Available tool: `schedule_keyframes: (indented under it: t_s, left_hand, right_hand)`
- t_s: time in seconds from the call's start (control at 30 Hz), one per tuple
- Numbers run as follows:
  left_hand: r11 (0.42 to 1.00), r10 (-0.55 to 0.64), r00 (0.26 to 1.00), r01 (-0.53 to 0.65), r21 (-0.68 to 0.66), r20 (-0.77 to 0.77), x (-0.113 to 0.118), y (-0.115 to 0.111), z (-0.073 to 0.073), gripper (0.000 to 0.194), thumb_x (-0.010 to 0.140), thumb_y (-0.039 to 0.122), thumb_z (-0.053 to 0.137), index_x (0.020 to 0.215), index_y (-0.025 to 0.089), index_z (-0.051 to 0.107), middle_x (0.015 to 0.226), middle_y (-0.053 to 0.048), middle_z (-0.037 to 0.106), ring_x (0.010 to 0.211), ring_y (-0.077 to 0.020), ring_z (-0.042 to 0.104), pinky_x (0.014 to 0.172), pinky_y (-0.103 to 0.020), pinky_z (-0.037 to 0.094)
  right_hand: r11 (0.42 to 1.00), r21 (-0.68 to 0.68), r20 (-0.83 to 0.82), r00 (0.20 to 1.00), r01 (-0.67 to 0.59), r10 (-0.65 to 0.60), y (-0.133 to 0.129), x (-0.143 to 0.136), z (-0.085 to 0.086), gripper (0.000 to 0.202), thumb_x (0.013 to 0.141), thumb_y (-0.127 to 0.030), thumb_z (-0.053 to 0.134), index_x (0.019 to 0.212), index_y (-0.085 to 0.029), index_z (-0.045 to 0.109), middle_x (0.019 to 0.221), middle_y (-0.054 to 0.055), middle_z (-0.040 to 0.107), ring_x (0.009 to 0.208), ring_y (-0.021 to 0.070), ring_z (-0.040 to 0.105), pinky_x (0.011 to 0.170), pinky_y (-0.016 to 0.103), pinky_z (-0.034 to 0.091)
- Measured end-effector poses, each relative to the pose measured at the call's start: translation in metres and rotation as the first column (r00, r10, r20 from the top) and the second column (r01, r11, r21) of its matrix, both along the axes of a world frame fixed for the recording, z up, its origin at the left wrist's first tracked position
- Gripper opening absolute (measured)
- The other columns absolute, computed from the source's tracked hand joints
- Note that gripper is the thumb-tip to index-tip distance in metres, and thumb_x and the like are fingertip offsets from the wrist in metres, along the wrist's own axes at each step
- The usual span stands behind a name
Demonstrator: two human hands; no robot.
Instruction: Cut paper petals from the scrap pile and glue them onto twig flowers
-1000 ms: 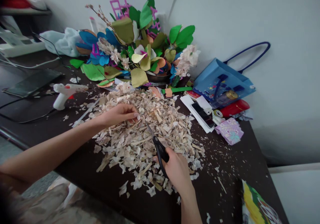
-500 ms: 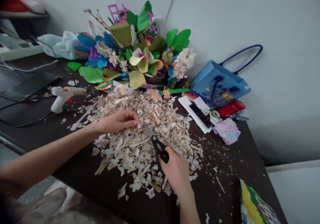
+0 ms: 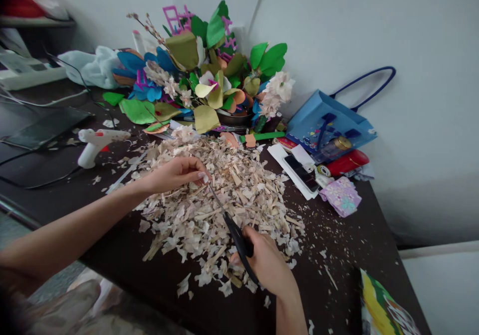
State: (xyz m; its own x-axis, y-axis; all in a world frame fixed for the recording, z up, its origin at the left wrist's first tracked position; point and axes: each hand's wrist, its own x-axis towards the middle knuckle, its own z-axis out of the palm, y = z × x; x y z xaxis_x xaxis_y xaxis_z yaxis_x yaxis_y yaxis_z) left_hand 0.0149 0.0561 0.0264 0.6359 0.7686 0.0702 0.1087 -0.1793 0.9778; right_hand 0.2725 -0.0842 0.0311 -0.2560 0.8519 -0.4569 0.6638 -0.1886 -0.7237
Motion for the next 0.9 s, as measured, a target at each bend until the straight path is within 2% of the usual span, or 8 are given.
schedule_keyframes:
  t_s: [0.4, 0.6, 0.7, 0.8, 0.9]
  left_hand:
    - [0.991, -0.106, 0.994, 0.107, -0.076, 0.017, -0.001, -0.001, -0.002, 0.023, 0.089, 0.036, 0.053, 0.087, 0.013, 0.054, 0.081, -0.009, 0.07, 0.079, -0.0161, 0.069, 0.069, -0.026, 0.057]
    - [0.99, -0.115, 0.993, 0.114, -0.082, 0.0, -0.001, -0.002, 0.0, 0.021, 0.09, 0.034, 0.052, 0.086, 0.013, 0.053, 0.08, -0.008, 0.07, 0.076, -0.0151, 0.069, 0.068, -0.025, 0.057]
    - [0.994, -0.1, 0.995, 0.1, -0.051, -0.008, -0.002, -0.001, -0.001, 0.021, 0.091, 0.034, 0.051, 0.087, 0.013, 0.053, 0.08, -0.008, 0.069, 0.076, -0.0146, 0.068, 0.068, -0.025, 0.056]
    - [0.998, -0.063, 0.998, 0.063, 0.017, -0.025, -0.003, 0.001, -0.002, 0.021, 0.091, 0.034, 0.05, 0.087, 0.014, 0.054, 0.079, -0.007, 0.068, 0.074, -0.0131, 0.066, 0.067, -0.024, 0.054]
    - [0.997, -0.047, 0.997, 0.051, 0.062, -0.066, -0.002, 0.0, -0.002, 0.022, 0.091, 0.035, 0.049, 0.086, 0.014, 0.054, 0.077, -0.006, 0.067, 0.07, -0.0119, 0.064, 0.064, -0.023, 0.052]
  right_hand:
    - [0.999, -0.034, -0.022, 1.0, 0.009, -0.01, 0.001, -0.001, 0.005, 0.005, 0.078, -0.024, 0.054, 0.078, -0.021, 0.05, 0.069, 0.001, 0.069, 0.063, 0.0192, 0.063, 0.055, 0.025, 0.043]
    - [0.999, -0.039, -0.023, 1.0, 0.02, -0.021, 0.001, 0.001, -0.001, 0.003, 0.081, -0.024, 0.05, 0.079, -0.022, 0.051, 0.065, -0.002, 0.067, 0.058, 0.0171, 0.062, 0.054, 0.025, 0.043]
    - [1.0, -0.021, 0.003, 1.0, 0.009, -0.009, 0.001, 0.001, -0.003, 0.005, 0.082, -0.026, 0.05, 0.078, -0.023, 0.051, 0.067, -0.001, 0.069, 0.063, 0.0182, 0.065, 0.057, 0.025, 0.044]
    - [0.999, 0.047, 0.164, 0.986, 0.015, -0.023, 0.003, 0.001, -0.006, 0.009, 0.081, -0.031, 0.053, 0.076, -0.024, 0.051, 0.071, -0.001, 0.07, 0.064, 0.0194, 0.064, 0.054, 0.025, 0.042]
    - [0.976, 0.217, 0.435, 0.896, -0.011, -0.087, 0.004, 0.004, -0.011, 0.014, 0.077, -0.037, 0.059, 0.076, -0.024, 0.053, 0.072, 0.0, 0.068, 0.065, 0.022, 0.063, 0.053, 0.027, 0.041]
